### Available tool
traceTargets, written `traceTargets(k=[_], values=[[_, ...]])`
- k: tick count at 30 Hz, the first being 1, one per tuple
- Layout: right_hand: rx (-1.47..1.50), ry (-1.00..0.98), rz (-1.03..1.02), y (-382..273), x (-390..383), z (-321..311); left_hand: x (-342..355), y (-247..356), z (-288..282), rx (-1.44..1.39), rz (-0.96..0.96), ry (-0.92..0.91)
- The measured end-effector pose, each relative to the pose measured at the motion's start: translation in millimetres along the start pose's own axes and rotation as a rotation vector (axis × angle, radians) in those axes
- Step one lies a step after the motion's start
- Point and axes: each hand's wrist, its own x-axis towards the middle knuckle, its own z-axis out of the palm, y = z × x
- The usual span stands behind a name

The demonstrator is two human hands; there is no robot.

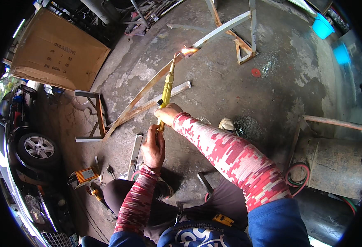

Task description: The person uses a handheld cutting torch to cut metal bars in a workshop. They ignite the torch, direct the flame along the metal, and produce sparks as the metal is severed. The person repositions the metal pieces between cuts.

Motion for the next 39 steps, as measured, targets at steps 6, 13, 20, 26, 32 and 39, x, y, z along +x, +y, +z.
traceTargets(k=[6, 13, 20, 26, 32, 39], values=[[0.027, 0.009, -0.009, 1, 1, 2, 0, 0, 0, 0.006, 0.001, 0.002], [0.026, 0.013, 0.015, 6, 9, 3, 0, -1, 2, 0.003, 0.014, 0.011], [0.046, 0.063, -0.012, 9, 13, 7, 1, -1, 2, 0.006, 0.004, 0.015], [0.064, 0.015, 0.017, 8, 13, 4, 1, -1, 4, 0.014, 0.005, 0.024], [0.046, 0.008, 0.028, 5, 7, 1, 1, -1, 5, 0.008, 0.015, 0.031], [0.076, 0.006, 0.006, 6, 11, 2, 2, -2, 5, 0.007, 0.009, 0.029]])
